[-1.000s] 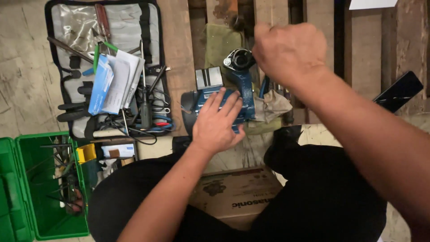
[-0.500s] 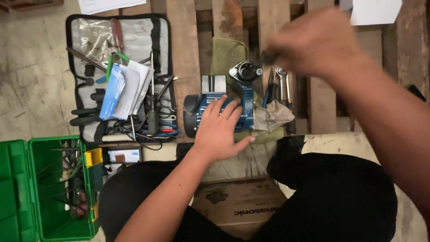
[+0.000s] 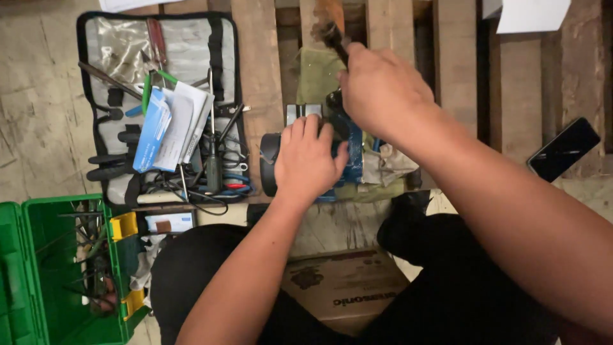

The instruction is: Disassembling a water pump by removing bolts and components using hand tools on a wooden workbench.

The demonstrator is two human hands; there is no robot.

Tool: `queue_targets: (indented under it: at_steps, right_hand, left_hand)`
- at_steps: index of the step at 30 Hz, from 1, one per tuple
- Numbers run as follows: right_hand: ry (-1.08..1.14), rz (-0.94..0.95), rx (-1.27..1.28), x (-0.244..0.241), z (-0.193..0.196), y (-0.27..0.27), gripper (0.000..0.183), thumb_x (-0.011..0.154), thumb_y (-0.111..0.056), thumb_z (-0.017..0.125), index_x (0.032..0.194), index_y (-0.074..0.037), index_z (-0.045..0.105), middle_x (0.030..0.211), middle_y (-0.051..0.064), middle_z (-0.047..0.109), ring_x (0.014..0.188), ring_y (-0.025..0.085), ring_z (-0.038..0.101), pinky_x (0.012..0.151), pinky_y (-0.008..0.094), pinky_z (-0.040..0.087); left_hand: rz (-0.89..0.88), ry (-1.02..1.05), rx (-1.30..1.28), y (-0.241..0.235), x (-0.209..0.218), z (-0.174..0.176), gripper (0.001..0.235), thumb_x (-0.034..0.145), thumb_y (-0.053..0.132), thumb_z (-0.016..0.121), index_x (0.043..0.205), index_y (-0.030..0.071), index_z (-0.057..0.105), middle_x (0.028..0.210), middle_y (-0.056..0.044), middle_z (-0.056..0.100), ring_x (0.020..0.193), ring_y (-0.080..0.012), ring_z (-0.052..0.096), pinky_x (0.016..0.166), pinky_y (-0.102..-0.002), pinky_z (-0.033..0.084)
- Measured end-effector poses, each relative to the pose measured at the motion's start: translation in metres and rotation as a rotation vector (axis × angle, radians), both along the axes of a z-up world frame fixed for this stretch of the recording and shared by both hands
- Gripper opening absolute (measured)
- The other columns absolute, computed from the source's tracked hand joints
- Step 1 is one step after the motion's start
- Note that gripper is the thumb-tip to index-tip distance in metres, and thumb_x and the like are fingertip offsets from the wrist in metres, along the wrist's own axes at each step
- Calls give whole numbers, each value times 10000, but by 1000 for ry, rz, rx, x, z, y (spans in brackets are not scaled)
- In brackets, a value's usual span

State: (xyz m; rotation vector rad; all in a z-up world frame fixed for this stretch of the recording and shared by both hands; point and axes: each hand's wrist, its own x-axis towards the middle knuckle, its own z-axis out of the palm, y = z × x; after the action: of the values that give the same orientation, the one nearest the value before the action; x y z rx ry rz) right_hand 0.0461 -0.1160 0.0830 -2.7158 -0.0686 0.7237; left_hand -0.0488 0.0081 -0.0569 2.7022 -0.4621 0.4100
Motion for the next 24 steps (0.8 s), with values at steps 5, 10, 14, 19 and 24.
queue_targets:
  at_steps: [5, 10, 14, 19, 24]
  right_hand:
    - [-105, 67, -90, -1, -30, 14, 168, 948, -33, 477, 1092, 11, 551, 1031, 293, 675, 938, 527, 650, 697, 604, 517]
    - [-245, 74, -189, 1, -57, 25, 194, 880, -26, 503, 1065, -7, 561, 1057, 261, 717, 944, 543, 708, 709, 602, 574]
    - [-289, 145, -302, -6, -48, 13, 197, 880, -20, 540, 1069, -49, 586, 903, 198, 692, 757, 470, 664, 554, 560, 511]
    - [-713, 524, -505, -8, -41, -3, 220, 1057, -181, 481, 965, -202, 679, 466, -74, 507, 319, 158, 488, 292, 324, 382]
    - [-803, 1022, -579, 23, -45, -33, 340, 1103, -718, 519, 962, -411, 563, 504, -165, 489, 472, 72, 515, 381, 238, 293]
  left_hand:
    - [18, -52, -50, -2, 2, -8, 281, 874, 343, 670, 880, 67, 619, 962, -147, 526, 907, -371, 512, 735, -470, 428]
    - [-3, -106, -110, -1, 0, -11, 249, 895, 311, 644, 940, 69, 681, 1033, -165, 562, 948, -383, 528, 763, -469, 425]
    - [-59, -48, -34, 1, 0, -8, 247, 897, 330, 657, 825, 113, 748, 1015, -99, 570, 960, -362, 515, 764, -478, 431]
    - [-215, -172, -67, 4, 2, -16, 289, 908, 291, 677, 666, 157, 759, 799, 1, 570, 931, -353, 581, 784, -440, 471]
    - [-280, -126, -1, 8, 3, -8, 334, 953, 313, 635, 717, 127, 779, 828, -25, 632, 953, -299, 636, 848, -391, 504]
